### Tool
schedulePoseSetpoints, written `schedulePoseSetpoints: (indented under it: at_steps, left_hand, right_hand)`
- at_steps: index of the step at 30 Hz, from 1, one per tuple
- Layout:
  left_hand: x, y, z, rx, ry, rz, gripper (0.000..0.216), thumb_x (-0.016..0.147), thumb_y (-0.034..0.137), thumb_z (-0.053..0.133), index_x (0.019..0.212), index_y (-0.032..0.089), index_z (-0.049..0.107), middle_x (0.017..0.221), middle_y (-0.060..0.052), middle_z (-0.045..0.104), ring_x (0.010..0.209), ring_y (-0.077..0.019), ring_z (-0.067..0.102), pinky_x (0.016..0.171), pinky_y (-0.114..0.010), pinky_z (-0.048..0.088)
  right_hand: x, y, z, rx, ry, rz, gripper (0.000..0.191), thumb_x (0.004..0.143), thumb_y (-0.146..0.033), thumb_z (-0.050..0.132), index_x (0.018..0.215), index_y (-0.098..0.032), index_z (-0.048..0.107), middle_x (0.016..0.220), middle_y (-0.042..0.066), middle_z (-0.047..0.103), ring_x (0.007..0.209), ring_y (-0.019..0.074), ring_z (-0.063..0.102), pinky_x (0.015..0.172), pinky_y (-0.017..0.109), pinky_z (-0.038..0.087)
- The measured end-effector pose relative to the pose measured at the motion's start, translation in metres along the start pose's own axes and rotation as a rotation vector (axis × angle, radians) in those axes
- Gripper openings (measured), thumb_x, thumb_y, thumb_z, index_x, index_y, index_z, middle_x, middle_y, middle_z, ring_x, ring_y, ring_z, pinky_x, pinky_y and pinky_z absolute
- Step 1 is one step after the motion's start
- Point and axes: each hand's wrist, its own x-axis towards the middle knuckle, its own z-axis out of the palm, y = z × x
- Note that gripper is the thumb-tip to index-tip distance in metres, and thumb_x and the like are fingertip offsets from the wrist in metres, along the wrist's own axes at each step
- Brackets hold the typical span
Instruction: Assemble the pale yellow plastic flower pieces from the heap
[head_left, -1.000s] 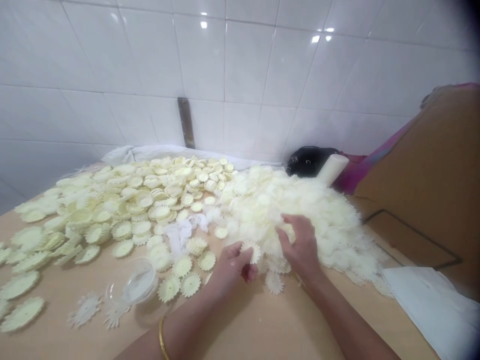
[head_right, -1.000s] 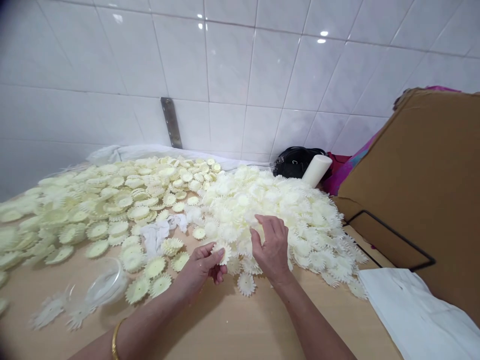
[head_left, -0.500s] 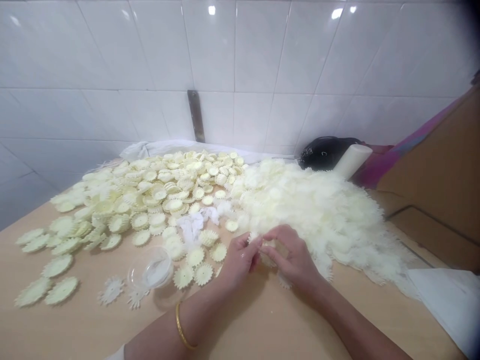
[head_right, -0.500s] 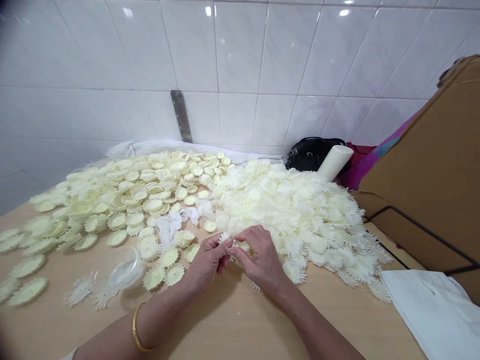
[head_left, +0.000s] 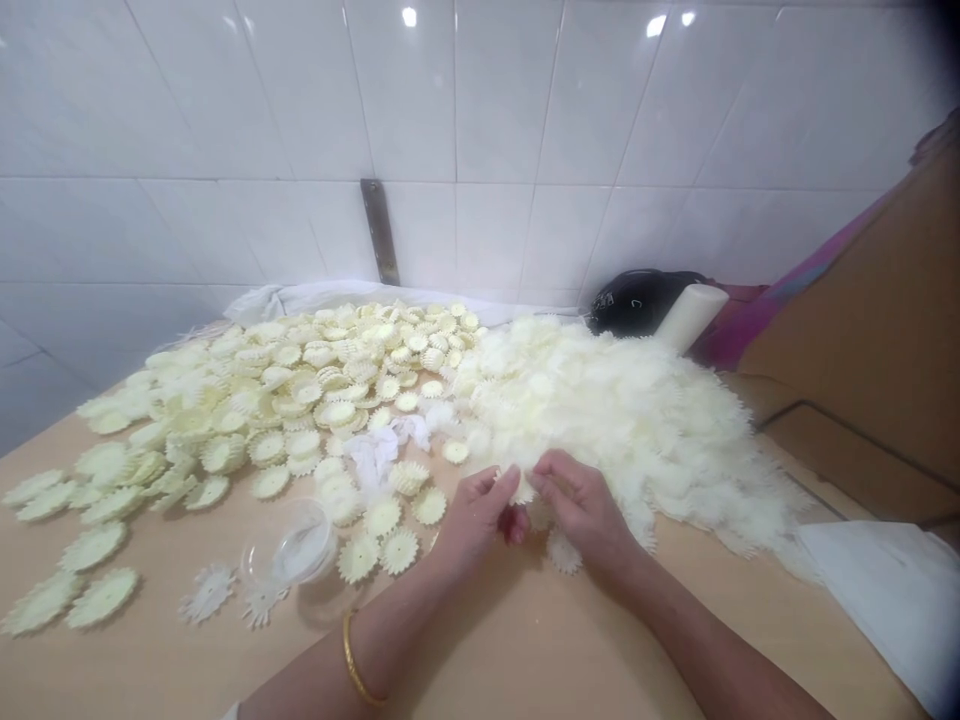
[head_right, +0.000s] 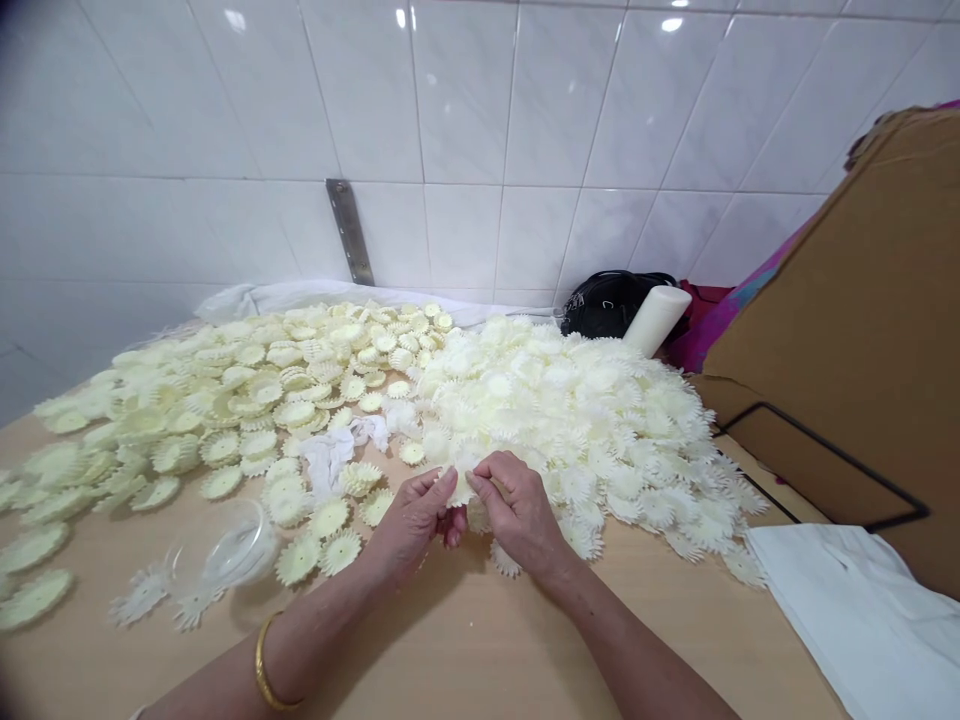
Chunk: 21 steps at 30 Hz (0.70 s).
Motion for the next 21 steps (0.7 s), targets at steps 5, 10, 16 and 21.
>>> schedulePoseSetpoints:
  at_steps: [5,10,16,21]
  left_hand:
    - [-0.0029,0.0062,0.0028,-0.066,-0.07,0.011,0.031,0.072,0.045,0.056,0.076,0.014,0.055,0.055,-0.001,0.056,0.044,-0.0091,0.048,0.047,-0.022,0.035]
    - [-0.0045,0.008,0.0027,0.069,0.042,0.031,0.029,0.07,0.042,0.058,0.069,0.014,0.053,0.052,0.0,0.053,0.046,-0.0103,0.05,0.047,-0.023,0.036]
    - [-0.0072,0.0089,0.0047,0.162,0.082,0.071,0.028,0.07,0.036,0.059,0.058,0.016,0.045,0.047,0.003,0.048,0.045,-0.0084,0.046,0.048,-0.021,0.036]
    - [-0.0063,0.0039,0.0037,0.189,0.041,0.118,0.029,0.073,0.038,0.055,0.058,0.017,0.041,0.047,0.003,0.048,0.043,-0.0081,0.044,0.047,-0.021,0.035]
  right_hand:
    - [0.0018,0.0038,-0.0024,0.239,-0.048,0.166,0.026,0.083,-0.032,0.041,0.062,-0.018,0.047,0.052,-0.003,0.048,0.053,0.0118,0.047,0.055,0.024,0.039]
    - [0.0016,-0.0007,-0.0034,0.145,-0.035,0.088,0.023,0.081,-0.031,0.045,0.064,-0.018,0.053,0.062,0.001,0.054,0.062,0.0145,0.051,0.058,0.026,0.041]
    - [-0.0002,-0.0058,-0.0022,0.01,-0.054,0.055,0.013,0.074,-0.03,0.056,0.069,-0.019,0.052,0.068,0.0,0.053,0.067,0.0143,0.051,0.061,0.025,0.041]
    - [0.0019,-0.0009,-0.0038,-0.051,0.182,-0.019,0.025,0.083,-0.029,0.043,0.06,-0.019,0.042,0.058,-0.003,0.041,0.055,0.0107,0.041,0.052,0.023,0.036]
